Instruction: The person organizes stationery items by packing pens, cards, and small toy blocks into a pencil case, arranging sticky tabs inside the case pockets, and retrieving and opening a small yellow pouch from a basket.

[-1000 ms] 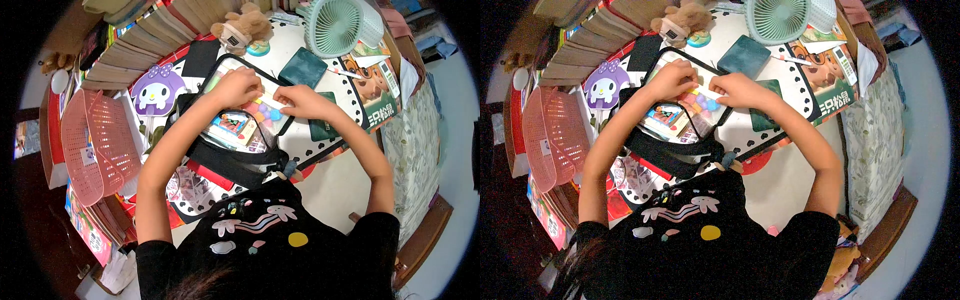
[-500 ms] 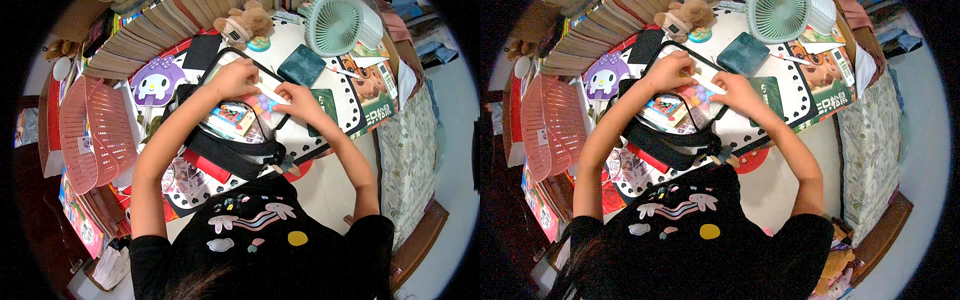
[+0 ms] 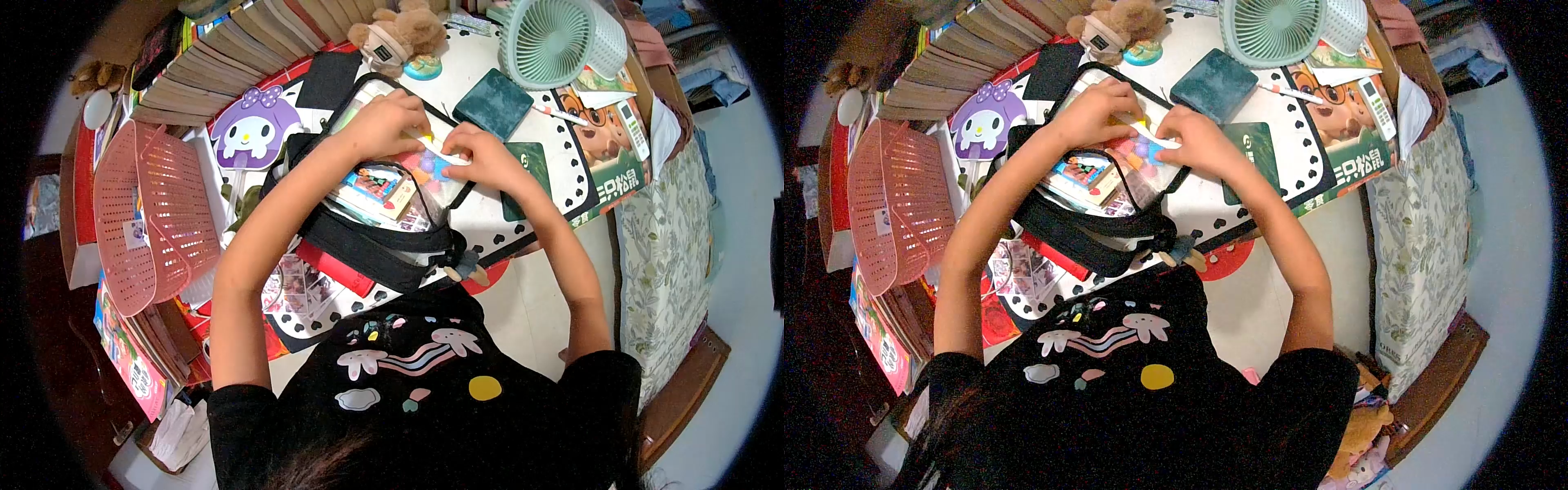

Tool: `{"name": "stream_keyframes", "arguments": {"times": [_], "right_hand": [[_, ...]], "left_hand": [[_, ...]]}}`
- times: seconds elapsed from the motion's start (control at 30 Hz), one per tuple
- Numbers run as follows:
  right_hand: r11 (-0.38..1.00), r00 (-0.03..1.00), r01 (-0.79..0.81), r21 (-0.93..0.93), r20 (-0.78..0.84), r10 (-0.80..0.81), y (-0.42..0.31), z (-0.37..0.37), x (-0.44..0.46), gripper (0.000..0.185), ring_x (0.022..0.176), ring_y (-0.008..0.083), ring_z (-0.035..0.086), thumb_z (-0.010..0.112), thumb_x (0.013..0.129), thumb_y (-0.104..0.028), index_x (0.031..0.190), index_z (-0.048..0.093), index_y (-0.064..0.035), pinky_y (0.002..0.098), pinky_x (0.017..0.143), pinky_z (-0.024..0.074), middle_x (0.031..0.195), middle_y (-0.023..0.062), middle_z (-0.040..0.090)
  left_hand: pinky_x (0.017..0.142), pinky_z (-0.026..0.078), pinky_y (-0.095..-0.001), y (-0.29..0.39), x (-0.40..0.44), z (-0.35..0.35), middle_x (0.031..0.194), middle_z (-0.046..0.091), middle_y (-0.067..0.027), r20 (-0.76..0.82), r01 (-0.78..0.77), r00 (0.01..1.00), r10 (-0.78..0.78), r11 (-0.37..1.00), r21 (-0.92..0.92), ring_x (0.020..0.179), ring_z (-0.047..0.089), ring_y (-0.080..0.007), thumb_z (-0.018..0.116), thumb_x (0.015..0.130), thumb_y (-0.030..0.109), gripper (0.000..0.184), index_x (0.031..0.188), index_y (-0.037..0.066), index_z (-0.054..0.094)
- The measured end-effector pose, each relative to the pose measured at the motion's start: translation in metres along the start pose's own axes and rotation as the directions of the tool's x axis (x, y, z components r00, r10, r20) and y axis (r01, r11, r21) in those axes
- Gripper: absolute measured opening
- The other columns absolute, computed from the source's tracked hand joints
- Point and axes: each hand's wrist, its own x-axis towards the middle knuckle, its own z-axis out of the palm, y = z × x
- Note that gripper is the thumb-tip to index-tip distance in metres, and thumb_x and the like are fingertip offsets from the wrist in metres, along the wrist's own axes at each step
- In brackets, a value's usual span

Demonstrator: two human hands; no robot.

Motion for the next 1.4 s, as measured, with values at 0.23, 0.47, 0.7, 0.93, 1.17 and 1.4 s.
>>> {"name": "stream_keyframes", "arguments": {"times": [0.23,0.47,0.7,0.93,1.17,1.4], "right_hand": [[0.955,0.939,-0.256,0.150,0.273,0.209,0.010,-0.007,0.010,0.021,0.062,0.0064,0.048,0.069,0.068,-0.014,0.082,0.060,-0.0021,0.0204,0.056,0.0391,0.071,0.0011,0.054],[0.907,0.899,-0.349,0.235,0.356,0.254,0.009,-0.007,0.012,0.020,0.060,0.0040,0.047,0.067,0.070,-0.009,0.086,0.058,-0.0007,0.0182,0.055,0.0389,0.071,-0.0019,0.055],[0.912,0.913,-0.343,0.224,0.308,0.268,0.007,-0.013,0.011,0.020,0.064,0.0039,0.050,0.064,0.072,-0.007,0.088,0.056,0.0009,0.0189,0.059,0.0425,0.072,0.0001,0.056],[0.996,0.996,-0.031,-0.086,-0.088,0.023,-0.011,-0.015,-0.021,0.018,0.071,0.0208,0.056,0.061,0.071,-0.008,0.088,0.057,-0.0031,0.0282,0.063,0.0453,0.080,0.0084,0.056],[0.969,0.991,0.105,-0.223,0.101,-0.084,-0.012,-0.020,-0.041,0.015,0.086,0.0233,0.048,0.061,0.068,-0.008,0.082,0.055,-0.0045,0.0331,0.072,0.0418,0.086,0.0061,0.049],[0.924,0.903,0.240,-0.297,0.418,-0.100,-0.007,-0.031,-0.017,0.014,0.082,0.0243,0.046,0.059,0.071,-0.011,0.081,0.051,-0.0045,0.0341,0.071,0.0408,0.082,0.0078,0.046]], "left_hand": [[0.078,0.040,-0.0361,-0.007,0.003,0.007,0.087,0.055,-0.0059,0.081,-0.093,0.992,0.095,0.995,-0.022,0.091,0.050,-0.0240,0.064,0.066,0.018,0.021,0.085,0.011,0.060],[0.074,0.043,-0.0346,-0.005,0.005,0.005,0.083,0.058,-0.0090,0.147,-0.092,0.982,0.115,0.984,-0.152,0.084,0.054,-0.0250,0.062,0.068,0.014,0.017,0.083,0.007,0.059],[0.075,0.043,-0.0351,-0.004,0.009,0.001,0.086,0.058,-0.0113,0.158,-0.091,0.978,0.139,0.956,-0.279,0.084,0.054,-0.0271,0.059,0.071,0.015,0.018,0.087,0.006,0.058],[0.077,0.042,-0.0346,-0.014,0.004,-0.005,0.089,0.054,-0.0124,0.228,0.004,0.973,0.020,0.995,-0.104,0.084,0.052,-0.0277,0.052,0.078,0.014,0.020,0.095,0.005,0.056],[0.076,0.042,-0.0342,-0.016,0.007,-0.004,0.088,0.054,-0.0124,0.217,-0.002,0.976,0.029,0.992,-0.123,0.085,0.053,-0.0275,0.052,0.078,0.015,0.019,0.093,0.003,0.057],[0.071,0.043,-0.0329,0.000,0.009,-0.013,0.082,0.053,-0.0106,0.076,-0.020,0.997,0.026,0.996,-0.084,0.081,0.053,-0.0259,0.057,0.076,0.016,0.017,0.087,0.004,0.057]]}}
